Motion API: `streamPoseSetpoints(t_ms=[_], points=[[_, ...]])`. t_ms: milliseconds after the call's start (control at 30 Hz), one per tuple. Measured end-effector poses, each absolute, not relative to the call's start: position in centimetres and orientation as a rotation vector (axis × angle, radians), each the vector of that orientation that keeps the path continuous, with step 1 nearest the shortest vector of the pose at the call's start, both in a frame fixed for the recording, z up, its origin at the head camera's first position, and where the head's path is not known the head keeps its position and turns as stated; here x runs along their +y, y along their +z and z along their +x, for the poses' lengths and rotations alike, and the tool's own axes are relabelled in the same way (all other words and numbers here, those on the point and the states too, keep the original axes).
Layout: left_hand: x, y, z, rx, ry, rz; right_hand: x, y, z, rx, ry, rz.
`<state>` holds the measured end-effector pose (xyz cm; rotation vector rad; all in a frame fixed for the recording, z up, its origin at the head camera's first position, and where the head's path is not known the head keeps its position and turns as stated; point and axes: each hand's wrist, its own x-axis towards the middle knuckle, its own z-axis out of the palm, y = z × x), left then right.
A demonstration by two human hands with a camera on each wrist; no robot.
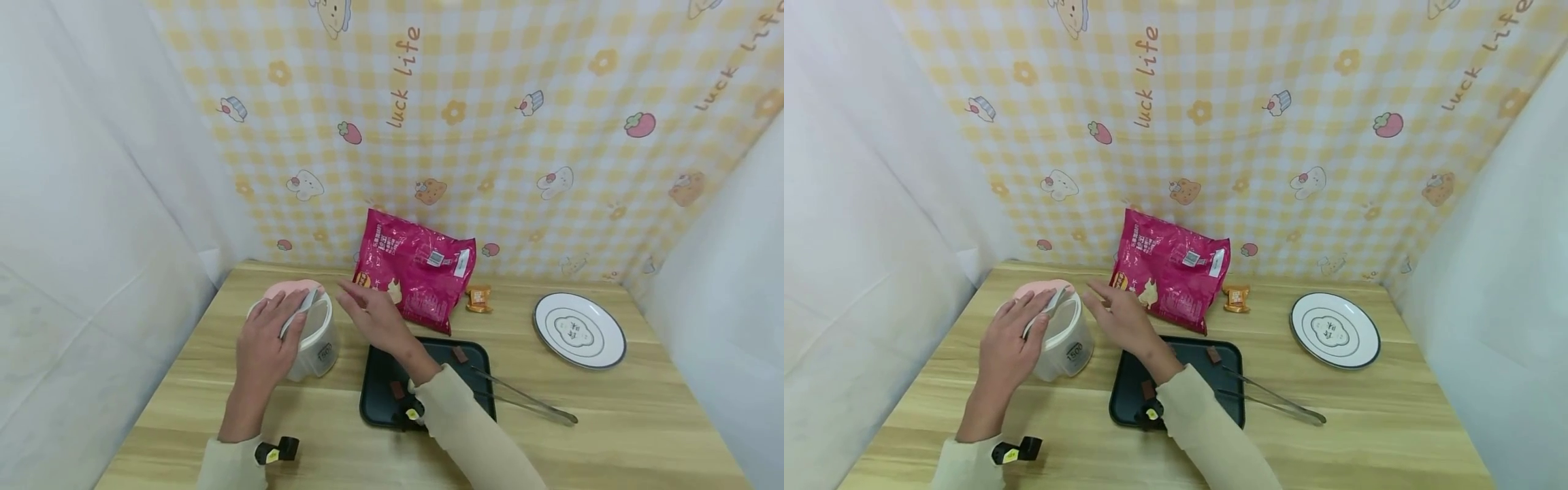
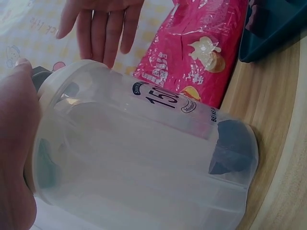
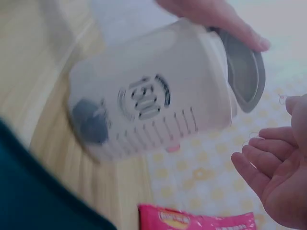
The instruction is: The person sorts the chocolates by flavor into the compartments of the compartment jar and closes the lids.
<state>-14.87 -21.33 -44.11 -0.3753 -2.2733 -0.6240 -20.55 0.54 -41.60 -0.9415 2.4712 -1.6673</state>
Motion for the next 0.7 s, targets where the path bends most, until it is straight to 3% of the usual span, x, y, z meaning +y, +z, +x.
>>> streamPoseSetpoints(t_ms=[300,700], points=[[-21.3,-44.2,-15.0,-2.26,-0.621,-0.375,-1.7,-41.6,-20.4,2.383,-1.755,-0.762],[-21.0,-44.1,-14.8,-2.257,-0.585,-0.399,-1.8,-41.9,-20.5,2.303,-1.844,-0.785]])
